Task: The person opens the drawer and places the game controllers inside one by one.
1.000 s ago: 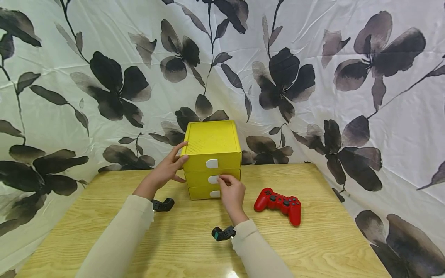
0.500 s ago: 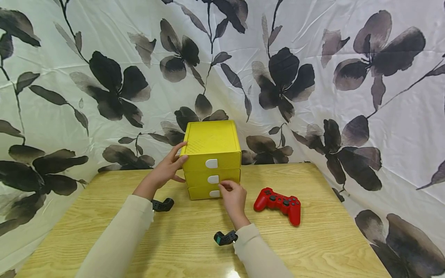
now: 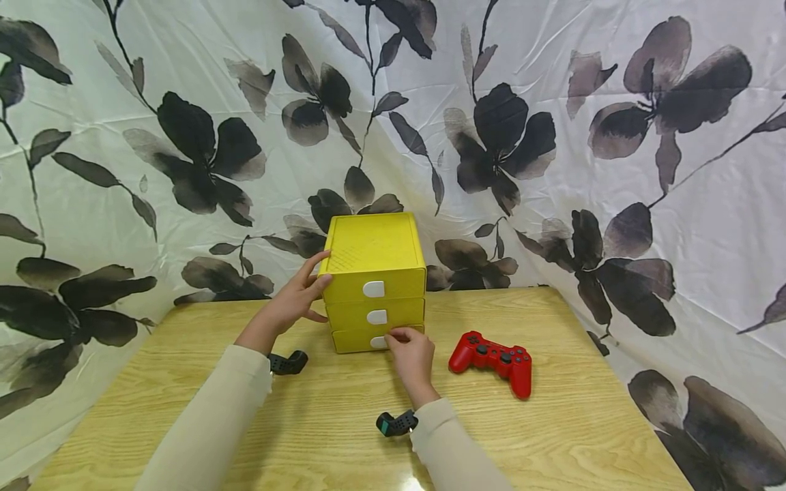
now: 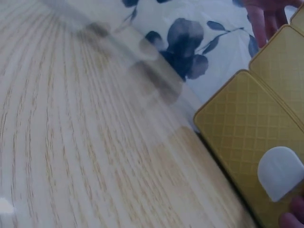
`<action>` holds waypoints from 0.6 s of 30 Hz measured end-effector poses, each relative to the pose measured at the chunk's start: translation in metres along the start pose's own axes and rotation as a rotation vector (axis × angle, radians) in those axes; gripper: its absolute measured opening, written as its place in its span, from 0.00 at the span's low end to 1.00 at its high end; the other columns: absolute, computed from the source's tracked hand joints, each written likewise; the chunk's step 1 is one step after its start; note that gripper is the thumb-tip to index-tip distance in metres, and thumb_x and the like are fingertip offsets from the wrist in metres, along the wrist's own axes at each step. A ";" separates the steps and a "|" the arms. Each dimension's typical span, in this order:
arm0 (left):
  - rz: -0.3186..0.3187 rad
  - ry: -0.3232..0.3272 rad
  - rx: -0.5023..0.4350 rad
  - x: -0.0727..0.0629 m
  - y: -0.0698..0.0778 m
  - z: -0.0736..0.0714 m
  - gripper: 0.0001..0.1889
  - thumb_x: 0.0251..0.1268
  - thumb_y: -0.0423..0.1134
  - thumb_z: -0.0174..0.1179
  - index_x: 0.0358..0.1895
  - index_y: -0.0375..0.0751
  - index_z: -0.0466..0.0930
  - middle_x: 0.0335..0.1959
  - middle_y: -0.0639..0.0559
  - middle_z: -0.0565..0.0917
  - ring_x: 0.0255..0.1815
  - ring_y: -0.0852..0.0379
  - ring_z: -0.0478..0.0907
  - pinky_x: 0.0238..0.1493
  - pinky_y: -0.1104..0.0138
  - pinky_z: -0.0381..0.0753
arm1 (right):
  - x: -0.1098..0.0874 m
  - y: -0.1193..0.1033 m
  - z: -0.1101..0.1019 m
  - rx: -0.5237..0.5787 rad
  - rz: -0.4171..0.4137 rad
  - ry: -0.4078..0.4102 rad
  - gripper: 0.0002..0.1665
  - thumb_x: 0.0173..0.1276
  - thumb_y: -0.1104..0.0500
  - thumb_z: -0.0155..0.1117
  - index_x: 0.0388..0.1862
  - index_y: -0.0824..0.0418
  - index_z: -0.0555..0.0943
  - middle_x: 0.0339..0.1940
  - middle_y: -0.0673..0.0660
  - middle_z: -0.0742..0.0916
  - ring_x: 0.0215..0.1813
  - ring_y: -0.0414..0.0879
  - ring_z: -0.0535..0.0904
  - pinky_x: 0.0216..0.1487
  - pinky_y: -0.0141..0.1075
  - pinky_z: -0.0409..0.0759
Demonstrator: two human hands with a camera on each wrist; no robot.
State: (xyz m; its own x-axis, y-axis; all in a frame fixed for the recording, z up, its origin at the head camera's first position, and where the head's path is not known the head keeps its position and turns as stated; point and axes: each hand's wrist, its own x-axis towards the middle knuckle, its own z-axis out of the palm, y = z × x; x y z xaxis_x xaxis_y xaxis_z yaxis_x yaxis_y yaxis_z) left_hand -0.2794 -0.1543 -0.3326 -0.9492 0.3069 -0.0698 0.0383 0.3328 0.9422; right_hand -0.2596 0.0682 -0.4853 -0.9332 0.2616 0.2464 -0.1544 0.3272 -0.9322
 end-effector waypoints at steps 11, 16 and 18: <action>0.001 0.009 -0.007 0.006 -0.007 -0.001 0.33 0.73 0.53 0.49 0.76 0.72 0.43 0.78 0.37 0.50 0.74 0.31 0.57 0.41 0.43 0.84 | -0.001 0.005 0.009 0.026 0.033 0.000 0.06 0.55 0.56 0.76 0.30 0.57 0.89 0.29 0.53 0.90 0.33 0.44 0.84 0.33 0.34 0.79; 0.015 0.028 -0.004 0.017 -0.022 -0.002 0.32 0.71 0.57 0.50 0.73 0.80 0.45 0.77 0.39 0.51 0.74 0.32 0.58 0.39 0.45 0.85 | -0.002 0.005 0.012 0.056 0.045 0.008 0.07 0.54 0.57 0.76 0.30 0.58 0.89 0.30 0.55 0.90 0.33 0.44 0.84 0.33 0.34 0.79; 0.023 0.038 0.004 0.020 -0.026 -0.002 0.32 0.69 0.59 0.50 0.72 0.82 0.46 0.77 0.39 0.52 0.73 0.32 0.59 0.38 0.45 0.85 | -0.002 0.006 0.013 0.070 0.052 0.009 0.07 0.54 0.57 0.76 0.31 0.58 0.89 0.30 0.55 0.90 0.34 0.44 0.84 0.33 0.33 0.79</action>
State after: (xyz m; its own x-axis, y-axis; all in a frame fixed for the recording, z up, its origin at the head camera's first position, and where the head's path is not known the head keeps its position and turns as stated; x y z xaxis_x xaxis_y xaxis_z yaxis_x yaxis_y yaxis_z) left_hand -0.2998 -0.1587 -0.3581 -0.9593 0.2800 -0.0353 0.0615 0.3293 0.9422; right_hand -0.2624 0.0582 -0.4953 -0.9377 0.2849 0.1988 -0.1280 0.2486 -0.9601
